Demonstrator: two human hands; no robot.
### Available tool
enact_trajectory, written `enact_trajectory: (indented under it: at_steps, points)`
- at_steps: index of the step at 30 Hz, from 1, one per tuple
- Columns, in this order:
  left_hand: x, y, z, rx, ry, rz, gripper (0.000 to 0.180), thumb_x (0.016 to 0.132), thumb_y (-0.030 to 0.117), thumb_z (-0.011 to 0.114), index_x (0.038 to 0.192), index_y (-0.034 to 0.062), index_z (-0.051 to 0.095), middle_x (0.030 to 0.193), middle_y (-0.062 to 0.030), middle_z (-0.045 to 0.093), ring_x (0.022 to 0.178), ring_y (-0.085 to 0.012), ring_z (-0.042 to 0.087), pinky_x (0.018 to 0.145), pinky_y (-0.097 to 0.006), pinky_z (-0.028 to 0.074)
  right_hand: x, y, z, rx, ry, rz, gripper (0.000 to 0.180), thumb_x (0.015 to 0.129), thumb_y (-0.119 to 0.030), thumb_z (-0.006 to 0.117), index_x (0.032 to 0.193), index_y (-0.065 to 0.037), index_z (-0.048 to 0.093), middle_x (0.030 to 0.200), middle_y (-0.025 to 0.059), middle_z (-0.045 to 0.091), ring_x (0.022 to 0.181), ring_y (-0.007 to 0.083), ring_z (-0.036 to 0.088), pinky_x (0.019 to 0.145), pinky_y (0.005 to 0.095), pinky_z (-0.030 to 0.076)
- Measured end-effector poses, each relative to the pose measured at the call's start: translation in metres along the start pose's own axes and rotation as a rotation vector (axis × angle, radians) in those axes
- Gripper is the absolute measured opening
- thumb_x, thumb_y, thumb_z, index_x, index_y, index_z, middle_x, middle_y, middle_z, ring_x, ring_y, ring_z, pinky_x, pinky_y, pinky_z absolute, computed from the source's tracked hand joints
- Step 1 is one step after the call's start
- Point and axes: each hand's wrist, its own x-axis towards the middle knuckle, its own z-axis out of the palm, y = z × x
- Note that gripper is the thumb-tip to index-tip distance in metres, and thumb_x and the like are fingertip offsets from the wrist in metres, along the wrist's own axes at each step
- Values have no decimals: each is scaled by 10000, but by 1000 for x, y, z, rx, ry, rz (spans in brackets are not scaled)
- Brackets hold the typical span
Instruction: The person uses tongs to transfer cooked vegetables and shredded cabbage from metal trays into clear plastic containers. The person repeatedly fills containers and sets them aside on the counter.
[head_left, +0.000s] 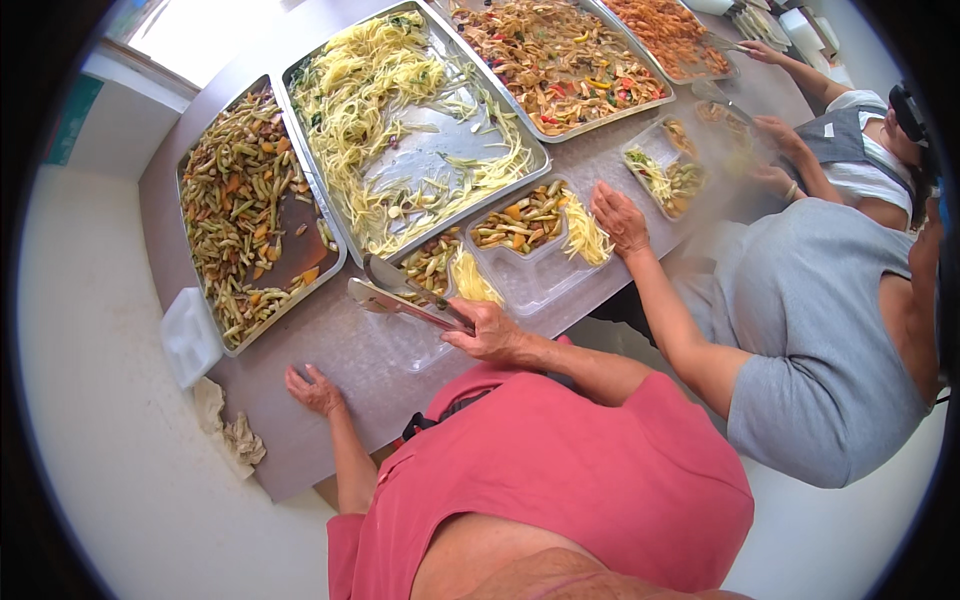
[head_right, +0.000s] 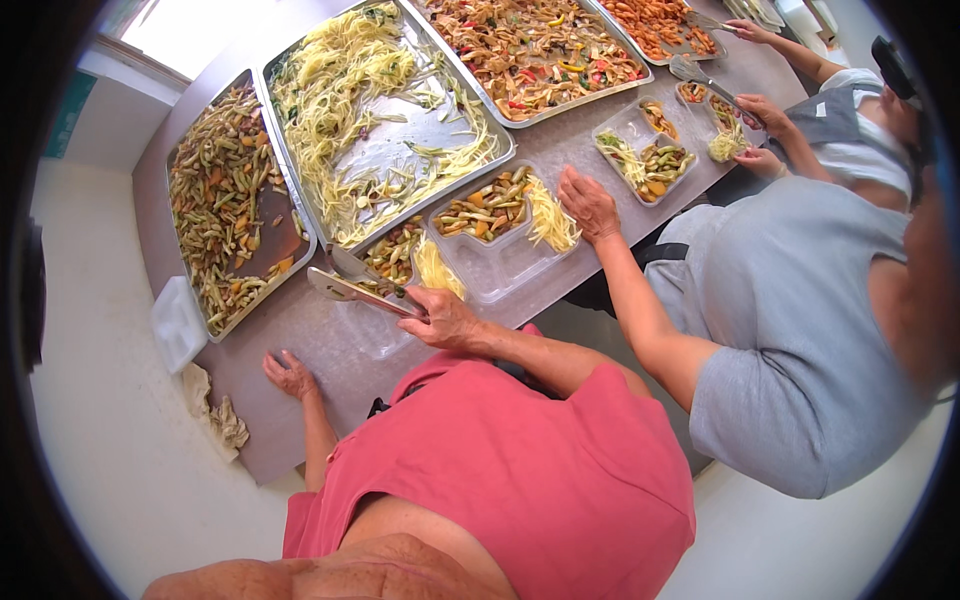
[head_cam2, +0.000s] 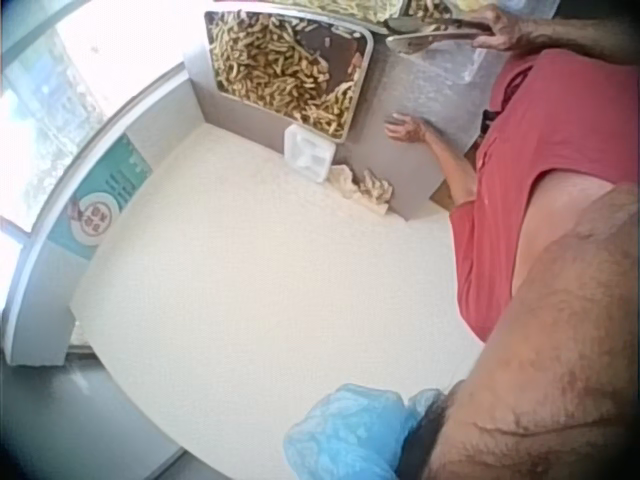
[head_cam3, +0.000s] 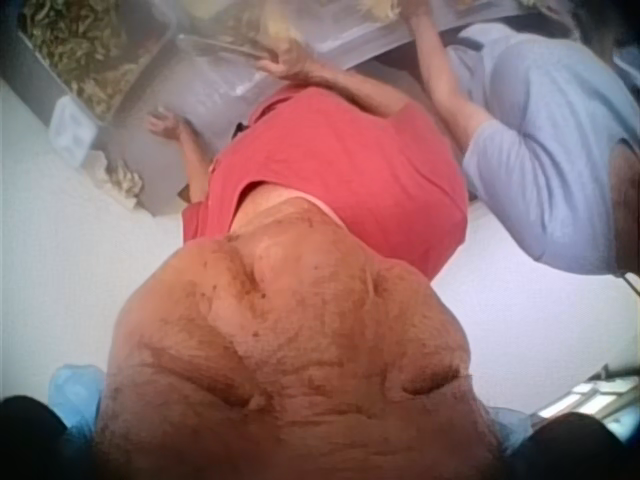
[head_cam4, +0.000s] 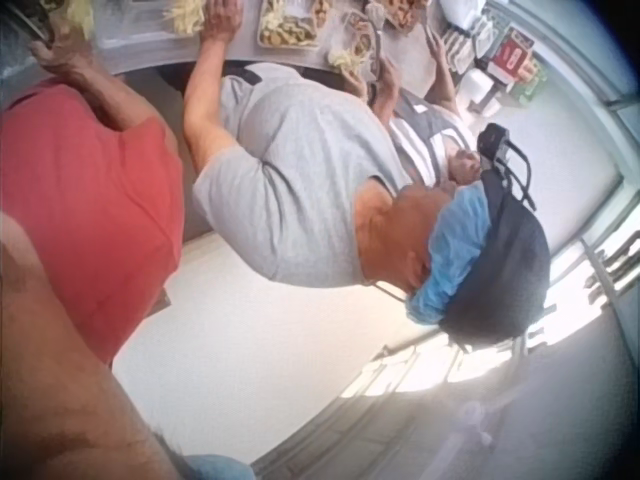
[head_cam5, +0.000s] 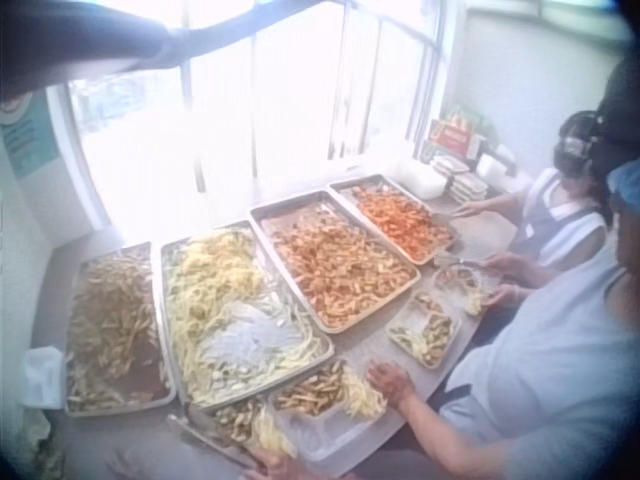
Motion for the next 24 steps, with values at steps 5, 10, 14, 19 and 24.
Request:
enact_trajectory:
  at_steps: [5,10,14,19,24]
  points:
    - [2,4,3,3,-22,14,434,866,210,588,1231,-13,516,1252,-159,499,1180,-319,458,1015,-408,358,0,-2,-6,7,14,27,306,767,-205,712,884,1,519,665,127,530,606,285,552,573,383,432]
    - [-8,-2,-2,20,-1,-49,455,849,209,604,1238,-8,511,1254,-166,499,1180,-329,460,1015,-412,360,4,-9,-1,0,-23,40,280,770,-186,704,883,-4,523,658,122,517,587,263,539,547,366,421]
    - [-8,-10,-7,-56,45,-70,471,814,191,641,1229,7,517,1257,-175,495,1185,-335,457,1018,-409,364,-4,-7,8,-9,-67,104,310,756,-166,703,964,14,558,647,116,518,549,250,487,531,360,408]
    - [44,-10,-11,-316,84,-169,468,781,179,669,1213,53,542,1192,-147,522,1169,-310,473,996,-392,394,-22,3,15,24,24,57,309,771,-129,696,1022,4,574,680,70,522,585,162,484,539,302,417]
    - [150,-42,-31,-119,191,73,408,751,160,671,1132,50,575,1158,-134,556,1102,-317,516,953,-401,418,-32,-12,36,57,78,123,324,781,-121,698,1044,14,566,692,31,524,601,120,476,547,269,417]
